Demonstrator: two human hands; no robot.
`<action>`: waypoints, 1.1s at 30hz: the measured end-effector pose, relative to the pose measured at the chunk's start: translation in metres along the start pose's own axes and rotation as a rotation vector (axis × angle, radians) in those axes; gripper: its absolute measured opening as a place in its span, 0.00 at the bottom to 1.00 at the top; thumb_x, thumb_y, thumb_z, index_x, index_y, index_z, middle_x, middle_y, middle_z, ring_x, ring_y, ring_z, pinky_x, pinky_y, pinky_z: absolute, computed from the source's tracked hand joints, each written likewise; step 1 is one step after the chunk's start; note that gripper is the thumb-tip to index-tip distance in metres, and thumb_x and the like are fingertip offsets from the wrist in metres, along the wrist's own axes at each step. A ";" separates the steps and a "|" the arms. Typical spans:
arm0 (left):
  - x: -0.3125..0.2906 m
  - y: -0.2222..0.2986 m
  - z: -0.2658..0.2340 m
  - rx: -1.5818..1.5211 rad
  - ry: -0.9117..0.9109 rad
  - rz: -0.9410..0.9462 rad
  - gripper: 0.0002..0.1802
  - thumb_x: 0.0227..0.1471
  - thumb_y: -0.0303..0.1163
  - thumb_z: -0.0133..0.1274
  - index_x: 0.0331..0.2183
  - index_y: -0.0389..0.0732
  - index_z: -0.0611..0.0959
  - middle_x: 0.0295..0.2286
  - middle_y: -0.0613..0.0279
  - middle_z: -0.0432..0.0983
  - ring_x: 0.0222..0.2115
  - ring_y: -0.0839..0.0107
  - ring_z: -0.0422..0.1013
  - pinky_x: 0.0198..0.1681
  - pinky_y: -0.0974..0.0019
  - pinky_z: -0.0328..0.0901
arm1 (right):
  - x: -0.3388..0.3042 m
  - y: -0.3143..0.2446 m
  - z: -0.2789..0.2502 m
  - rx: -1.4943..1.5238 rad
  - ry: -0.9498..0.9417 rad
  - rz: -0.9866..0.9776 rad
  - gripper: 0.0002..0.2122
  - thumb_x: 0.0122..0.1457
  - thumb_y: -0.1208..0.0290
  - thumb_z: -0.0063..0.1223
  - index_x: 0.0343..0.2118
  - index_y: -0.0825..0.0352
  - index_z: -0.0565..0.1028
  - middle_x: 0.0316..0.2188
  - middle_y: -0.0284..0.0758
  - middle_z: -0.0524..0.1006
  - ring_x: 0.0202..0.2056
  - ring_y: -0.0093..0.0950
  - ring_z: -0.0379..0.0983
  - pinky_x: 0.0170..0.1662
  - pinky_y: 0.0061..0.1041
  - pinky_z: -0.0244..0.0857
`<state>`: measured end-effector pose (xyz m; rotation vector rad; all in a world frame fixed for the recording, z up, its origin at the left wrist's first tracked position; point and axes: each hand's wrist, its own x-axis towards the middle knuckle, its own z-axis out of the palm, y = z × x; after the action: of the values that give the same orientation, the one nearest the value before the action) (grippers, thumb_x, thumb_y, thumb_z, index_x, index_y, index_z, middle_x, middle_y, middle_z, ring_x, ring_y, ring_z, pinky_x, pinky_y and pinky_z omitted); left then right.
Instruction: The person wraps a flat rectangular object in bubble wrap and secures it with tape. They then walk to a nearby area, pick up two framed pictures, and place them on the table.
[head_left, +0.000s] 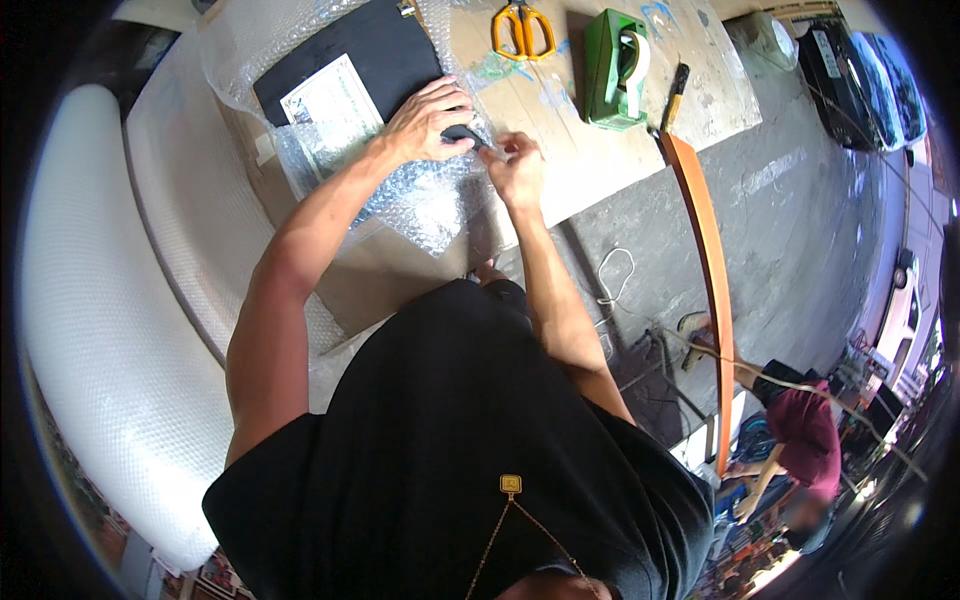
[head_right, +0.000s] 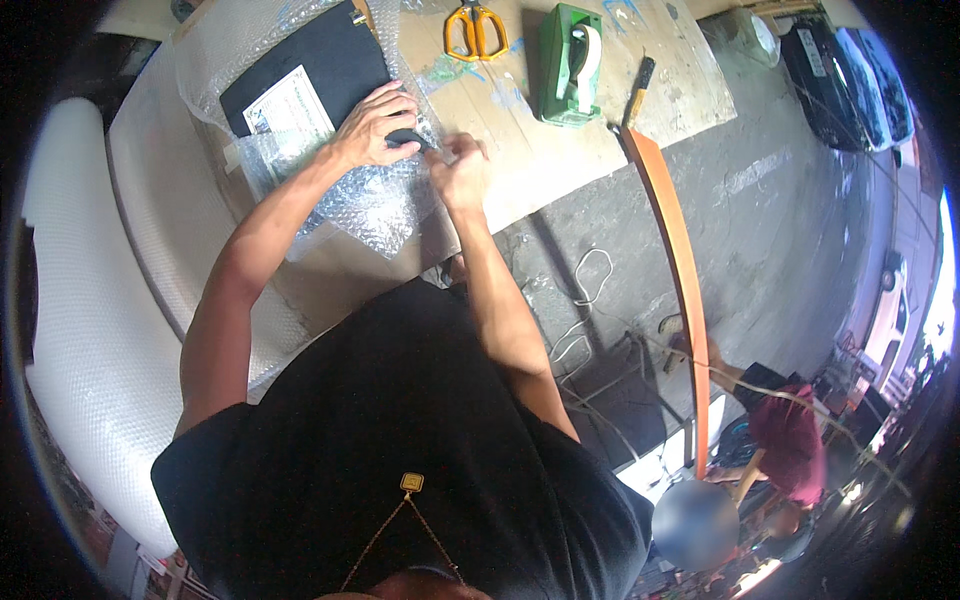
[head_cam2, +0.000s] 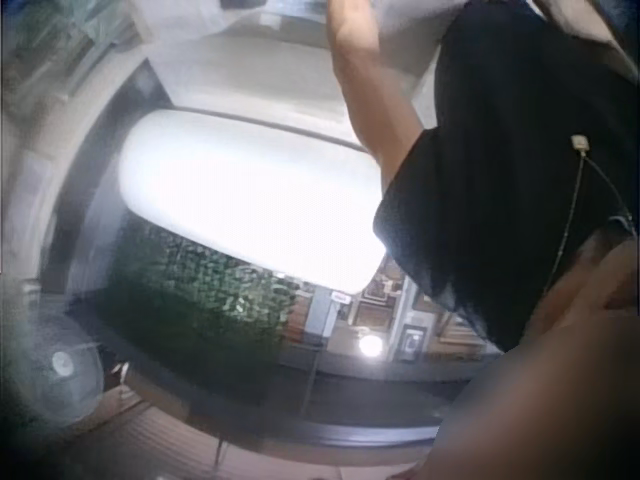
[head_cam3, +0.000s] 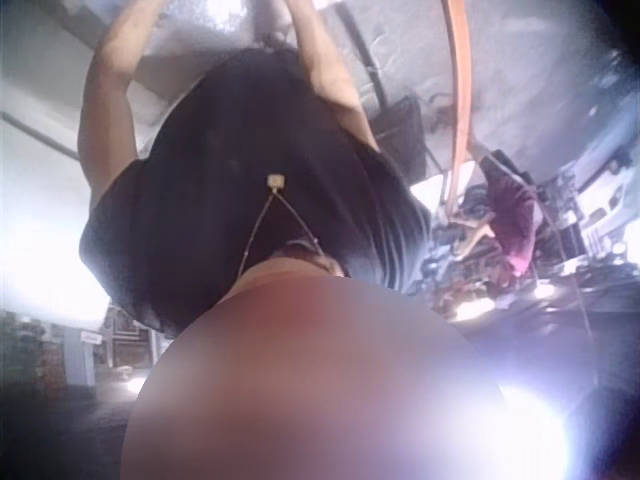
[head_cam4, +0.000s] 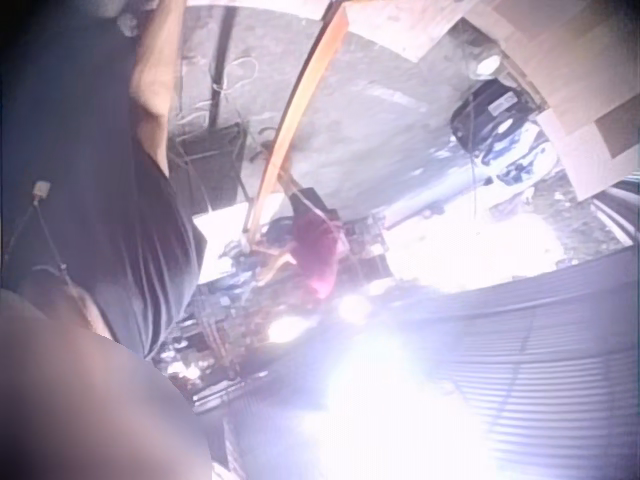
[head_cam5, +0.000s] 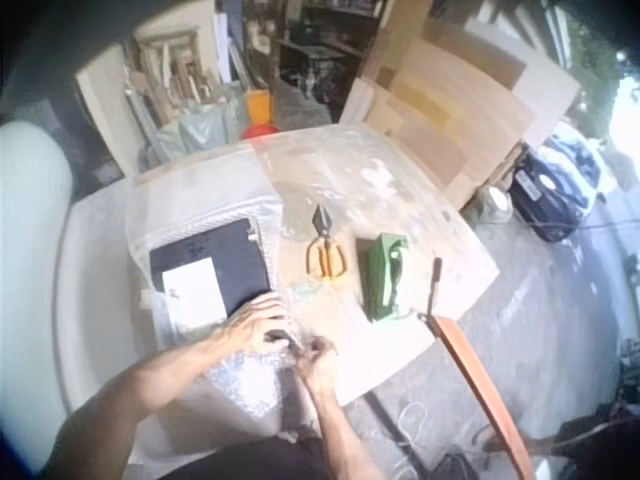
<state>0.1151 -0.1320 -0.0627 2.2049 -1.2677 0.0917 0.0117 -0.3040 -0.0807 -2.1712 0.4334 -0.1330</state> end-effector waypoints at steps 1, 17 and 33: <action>0.001 -0.001 0.000 -0.017 0.014 0.018 0.13 0.39 0.38 0.62 0.27 0.40 0.80 0.34 0.59 0.76 0.47 0.60 0.69 0.60 0.49 0.54 | -0.006 0.011 -0.001 0.039 -0.050 0.139 0.16 0.41 0.68 0.66 0.32 0.70 0.75 0.28 0.41 0.78 0.29 0.34 0.75 0.34 0.32 0.68; 0.019 0.034 0.011 0.338 -0.217 -0.254 0.31 0.42 0.55 0.58 0.42 0.41 0.81 0.42 0.48 0.75 0.45 0.56 0.72 0.59 0.35 0.46 | -0.068 0.011 0.026 0.420 0.301 0.387 0.11 0.40 0.85 0.54 0.23 0.64 0.66 0.15 0.31 0.67 0.17 0.23 0.64 0.23 0.27 0.61; 0.032 0.042 0.018 0.572 -0.261 -0.153 0.39 0.38 0.57 0.58 0.48 0.41 0.76 0.41 0.43 0.72 0.40 0.50 0.73 0.51 0.48 0.61 | -0.149 -0.023 0.022 -0.061 0.276 0.233 0.19 0.44 0.77 0.52 0.43 0.66 0.68 0.34 0.48 0.74 0.37 0.49 0.72 0.38 0.43 0.66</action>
<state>0.0948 -0.1821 -0.0478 2.8749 -1.3214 0.1208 -0.1161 -0.2226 -0.0663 -2.1504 0.8528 -0.2946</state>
